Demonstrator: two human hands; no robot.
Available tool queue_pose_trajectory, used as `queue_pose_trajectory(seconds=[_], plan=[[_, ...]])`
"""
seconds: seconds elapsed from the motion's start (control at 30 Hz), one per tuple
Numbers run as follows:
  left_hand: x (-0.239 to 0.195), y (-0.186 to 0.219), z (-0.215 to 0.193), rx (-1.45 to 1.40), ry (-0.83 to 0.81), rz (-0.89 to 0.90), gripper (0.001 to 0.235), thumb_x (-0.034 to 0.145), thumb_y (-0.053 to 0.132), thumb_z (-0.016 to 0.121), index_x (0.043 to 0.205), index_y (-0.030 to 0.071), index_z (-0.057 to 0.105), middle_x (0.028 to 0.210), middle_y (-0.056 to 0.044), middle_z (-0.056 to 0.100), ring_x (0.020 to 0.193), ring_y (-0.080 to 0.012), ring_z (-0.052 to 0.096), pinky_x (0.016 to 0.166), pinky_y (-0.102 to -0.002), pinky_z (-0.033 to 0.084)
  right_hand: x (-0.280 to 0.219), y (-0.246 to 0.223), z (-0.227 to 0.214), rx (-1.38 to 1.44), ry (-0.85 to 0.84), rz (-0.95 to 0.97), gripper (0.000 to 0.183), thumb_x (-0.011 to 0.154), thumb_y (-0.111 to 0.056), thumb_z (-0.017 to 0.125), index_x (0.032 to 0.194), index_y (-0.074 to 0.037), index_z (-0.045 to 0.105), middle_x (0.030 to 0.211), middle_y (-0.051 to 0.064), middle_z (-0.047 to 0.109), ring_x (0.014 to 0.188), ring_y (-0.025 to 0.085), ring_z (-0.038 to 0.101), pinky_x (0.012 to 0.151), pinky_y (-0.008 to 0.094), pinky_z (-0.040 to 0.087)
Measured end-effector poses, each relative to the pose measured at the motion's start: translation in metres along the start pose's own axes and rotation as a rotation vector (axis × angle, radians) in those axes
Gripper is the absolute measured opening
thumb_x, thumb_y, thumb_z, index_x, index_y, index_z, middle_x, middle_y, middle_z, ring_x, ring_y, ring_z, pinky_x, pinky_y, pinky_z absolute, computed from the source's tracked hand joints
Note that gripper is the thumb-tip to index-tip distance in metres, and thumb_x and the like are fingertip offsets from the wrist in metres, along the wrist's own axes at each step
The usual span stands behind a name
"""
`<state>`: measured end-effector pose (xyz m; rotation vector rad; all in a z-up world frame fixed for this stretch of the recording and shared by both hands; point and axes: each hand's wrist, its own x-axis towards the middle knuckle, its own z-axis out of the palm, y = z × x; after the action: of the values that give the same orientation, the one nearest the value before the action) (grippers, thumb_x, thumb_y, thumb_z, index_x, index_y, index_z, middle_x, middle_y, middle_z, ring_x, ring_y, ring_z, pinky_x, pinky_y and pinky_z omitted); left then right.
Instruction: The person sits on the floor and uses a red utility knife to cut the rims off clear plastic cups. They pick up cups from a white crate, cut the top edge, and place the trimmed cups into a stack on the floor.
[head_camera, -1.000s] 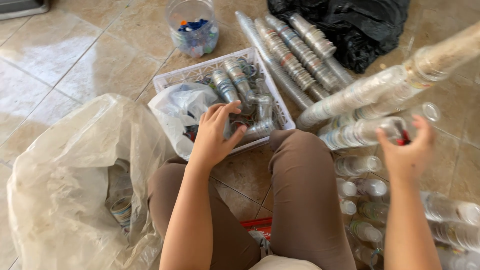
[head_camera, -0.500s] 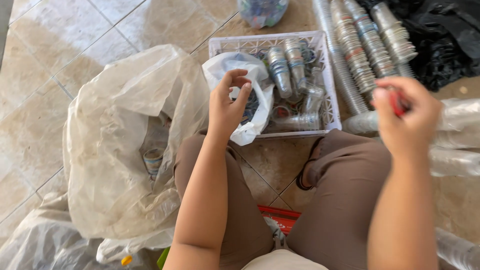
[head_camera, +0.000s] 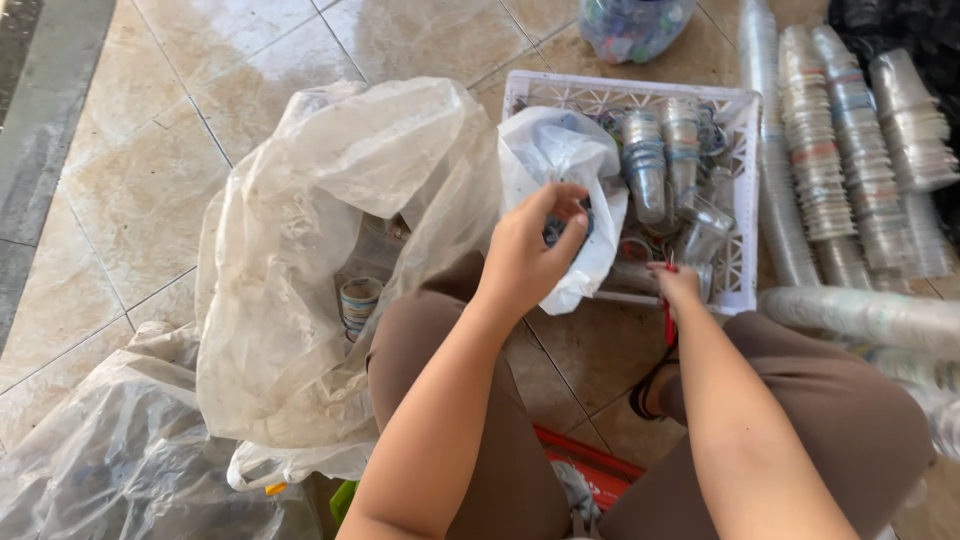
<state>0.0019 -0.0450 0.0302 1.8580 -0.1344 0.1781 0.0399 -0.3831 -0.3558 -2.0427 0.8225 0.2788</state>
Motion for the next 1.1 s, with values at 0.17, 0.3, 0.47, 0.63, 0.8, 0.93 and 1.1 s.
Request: queue_pose_trajectory(seconds=[0.17,0.3,0.47,0.63,0.8,0.93,1.1], plan=[[0.001,-0.009,-0.019,0.005,-0.009,-0.044,0.023,0.095,0.016,0.065,0.118,0.017,0.067,0.094,-0.003,0.075,0.096,-0.0234,0.073,0.093,-0.042,0.053,0.012,0.018,0.022,-0.133,0.025,-0.015,0.045,0.082,-0.025,0.071,0.127,-0.019,0.074,0.092,0.011,0.072,0.085,0.032,0.070,0.070,0.047,0.057],[0.008,-0.015,-0.029,-0.006,0.022,-0.074,0.024,0.095,0.014,0.064,0.118,0.015,0.066,0.093,-0.005,0.074,0.095,-0.0239,0.072,0.092,-0.040,0.051,0.039,0.030,0.025,-0.195,0.081,-0.059,0.040,0.079,-0.030,0.072,0.118,-0.032,0.077,0.095,0.006,0.074,0.102,0.035,0.069,0.087,0.045,0.055],[0.010,-0.016,-0.020,-0.002,-0.023,-0.072,0.026,0.095,0.015,0.063,0.121,0.014,0.065,0.096,-0.008,0.075,0.096,-0.0285,0.073,0.090,-0.045,0.052,0.007,-0.069,-0.036,-0.263,0.037,-0.206,0.027,0.076,-0.039,0.086,0.097,-0.023,0.082,0.083,0.010,0.075,0.089,0.036,0.071,0.079,0.040,0.054],[0.012,-0.010,0.008,0.035,-0.093,-0.041,0.031,0.091,0.018,0.066,0.122,0.012,0.064,0.098,-0.010,0.074,0.096,-0.0302,0.073,0.087,-0.046,0.054,-0.069,-0.183,-0.126,-0.218,-0.106,-0.329,0.023,0.074,-0.038,0.085,0.092,-0.025,0.081,0.065,0.003,0.066,0.068,0.017,0.057,0.065,0.033,0.045],[0.003,0.001,0.037,0.266,-0.289,0.221,0.103,0.063,0.046,0.087,0.148,0.010,0.041,0.145,-0.013,0.051,0.124,-0.0332,0.058,0.104,-0.045,0.045,-0.179,-0.244,-0.197,0.248,-0.519,-0.290,0.014,0.082,0.003,0.072,0.096,0.004,0.071,0.064,0.007,0.053,0.051,0.013,0.041,0.048,0.027,0.033],[-0.010,-0.001,0.063,0.227,-0.352,0.296,0.107,0.061,0.050,0.086,0.146,0.006,0.040,0.144,-0.013,0.054,0.127,-0.0285,0.059,0.107,-0.044,0.042,-0.202,-0.219,-0.209,0.474,-0.631,-0.409,0.014,0.079,0.006,0.071,0.092,-0.001,0.070,0.076,0.010,0.065,0.055,0.011,0.045,0.050,0.024,0.037],[-0.020,-0.005,0.080,-0.003,-0.204,0.288,0.070,0.068,0.026,0.086,0.124,0.013,0.046,0.103,-0.011,0.070,0.107,-0.0369,0.070,0.093,-0.049,0.055,-0.213,-0.197,-0.182,0.758,-0.585,-0.527,0.022,0.093,-0.003,0.063,0.113,0.005,0.064,0.046,0.004,0.033,0.039,0.006,0.033,0.045,0.022,0.036]])
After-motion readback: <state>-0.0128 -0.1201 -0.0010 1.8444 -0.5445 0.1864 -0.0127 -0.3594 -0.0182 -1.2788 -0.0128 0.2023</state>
